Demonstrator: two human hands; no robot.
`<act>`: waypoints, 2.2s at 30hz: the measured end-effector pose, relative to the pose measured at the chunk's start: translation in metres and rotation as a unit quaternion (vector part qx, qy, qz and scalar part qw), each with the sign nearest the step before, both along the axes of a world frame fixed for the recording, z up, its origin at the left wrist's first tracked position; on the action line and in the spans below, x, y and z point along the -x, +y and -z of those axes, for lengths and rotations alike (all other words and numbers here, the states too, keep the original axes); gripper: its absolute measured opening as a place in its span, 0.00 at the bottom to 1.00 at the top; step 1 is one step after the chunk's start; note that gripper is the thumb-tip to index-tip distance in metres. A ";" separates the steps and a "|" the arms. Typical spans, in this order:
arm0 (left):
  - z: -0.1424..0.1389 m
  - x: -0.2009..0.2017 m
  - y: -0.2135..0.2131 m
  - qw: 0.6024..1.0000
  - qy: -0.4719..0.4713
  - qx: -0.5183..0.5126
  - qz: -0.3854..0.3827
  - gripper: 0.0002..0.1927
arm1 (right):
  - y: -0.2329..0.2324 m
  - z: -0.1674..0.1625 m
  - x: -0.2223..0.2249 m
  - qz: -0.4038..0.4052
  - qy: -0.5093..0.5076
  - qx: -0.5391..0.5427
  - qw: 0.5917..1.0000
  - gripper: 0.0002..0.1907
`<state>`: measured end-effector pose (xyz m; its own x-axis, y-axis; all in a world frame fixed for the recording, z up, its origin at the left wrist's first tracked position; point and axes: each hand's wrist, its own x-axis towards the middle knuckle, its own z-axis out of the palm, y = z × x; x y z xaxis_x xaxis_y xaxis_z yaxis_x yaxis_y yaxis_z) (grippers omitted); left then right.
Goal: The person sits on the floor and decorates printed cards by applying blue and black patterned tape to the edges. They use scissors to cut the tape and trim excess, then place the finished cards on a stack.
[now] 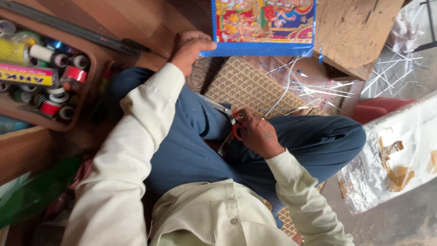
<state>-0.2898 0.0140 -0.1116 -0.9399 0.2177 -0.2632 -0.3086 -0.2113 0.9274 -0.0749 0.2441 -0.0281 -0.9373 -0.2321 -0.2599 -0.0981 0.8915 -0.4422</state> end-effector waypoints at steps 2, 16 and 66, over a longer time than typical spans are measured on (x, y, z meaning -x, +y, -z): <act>-0.009 -0.004 -0.001 0.997 -0.055 0.053 -0.008 0.08 | -0.003 -0.003 0.009 0.016 -0.011 -0.033 0.999 0.28; -0.022 -0.009 -0.003 0.996 -0.010 0.086 -0.026 0.13 | -0.043 -0.024 -0.013 0.261 -0.278 0.502 0.776 0.24; -0.020 0.033 0.004 0.939 0.096 0.285 -0.164 0.19 | -0.009 0.003 0.011 0.152 0.036 0.186 0.970 0.24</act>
<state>-0.3229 0.0183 -0.0919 -0.9737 -0.2178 -0.0673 -0.1290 0.2827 0.9505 -0.0860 0.2352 -0.0314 -0.9896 -0.0066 -0.1435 0.1029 0.6645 -0.7402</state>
